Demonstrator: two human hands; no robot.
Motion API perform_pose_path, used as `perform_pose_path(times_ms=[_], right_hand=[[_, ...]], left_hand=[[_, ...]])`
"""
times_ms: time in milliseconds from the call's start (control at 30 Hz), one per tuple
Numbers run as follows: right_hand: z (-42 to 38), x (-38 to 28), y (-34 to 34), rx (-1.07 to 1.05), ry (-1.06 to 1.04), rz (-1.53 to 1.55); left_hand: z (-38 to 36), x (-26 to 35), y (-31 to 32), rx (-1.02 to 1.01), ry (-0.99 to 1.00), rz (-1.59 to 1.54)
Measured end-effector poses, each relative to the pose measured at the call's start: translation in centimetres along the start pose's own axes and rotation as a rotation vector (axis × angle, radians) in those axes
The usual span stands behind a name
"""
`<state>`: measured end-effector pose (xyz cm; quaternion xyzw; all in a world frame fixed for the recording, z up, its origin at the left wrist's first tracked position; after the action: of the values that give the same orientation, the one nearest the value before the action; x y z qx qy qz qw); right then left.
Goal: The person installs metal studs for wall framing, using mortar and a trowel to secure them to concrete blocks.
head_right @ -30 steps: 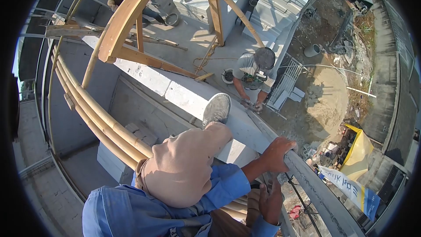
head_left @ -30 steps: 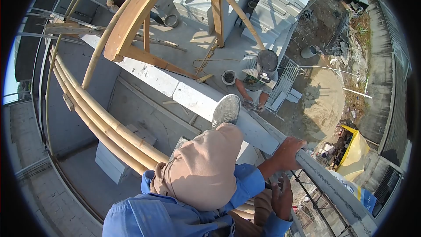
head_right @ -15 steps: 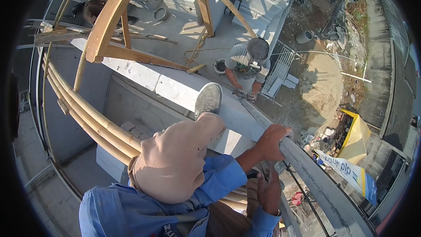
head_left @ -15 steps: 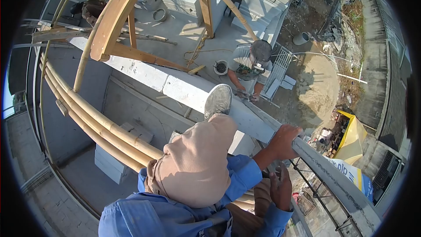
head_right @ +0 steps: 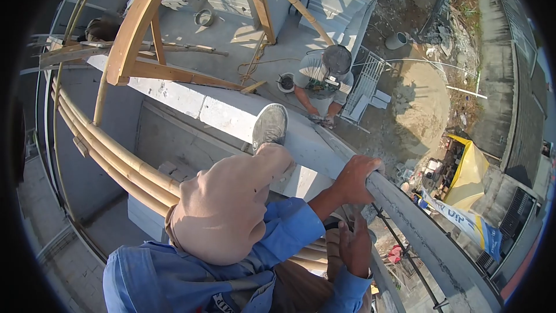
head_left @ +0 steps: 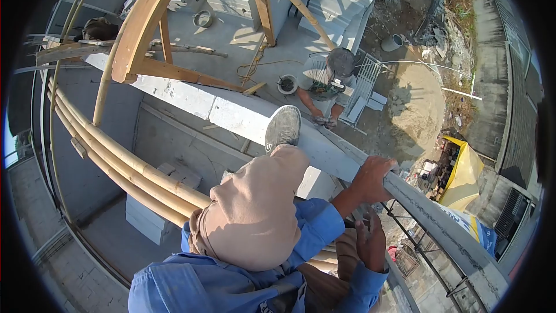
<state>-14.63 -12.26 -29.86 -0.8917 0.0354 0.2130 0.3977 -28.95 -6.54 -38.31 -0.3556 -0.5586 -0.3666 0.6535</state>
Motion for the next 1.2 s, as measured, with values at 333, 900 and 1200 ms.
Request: perform_pose_path(times_ms=[333,900,1200], right_hand=[[-0.1,0.1,-0.2,-0.028,0.006,-0.041],[0.0,-0.1,-0.2,-0.037,0.016,-0.034],[0.0,0.1,-0.1,-0.039,0.016,-0.038]], left_hand=[[0.2,0.3,-0.2,-0.022,0.009,0.009],[0.5,0.8,-0.5,-0.061,-0.022,-0.027],[0.4,0.7,-0.4,-0.034,0.008,-0.012]])
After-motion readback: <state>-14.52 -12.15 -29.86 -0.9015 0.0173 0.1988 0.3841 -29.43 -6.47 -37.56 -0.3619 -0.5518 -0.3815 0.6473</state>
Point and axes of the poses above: each hand's wrist, its own z-axis towards the middle knuckle, its own y-axis out of the palm, x = y × z, the point moved 5 cm from there along z, towards the middle knuckle, and after that the axes turned 2 degrees about y, right-handed, at the moved point
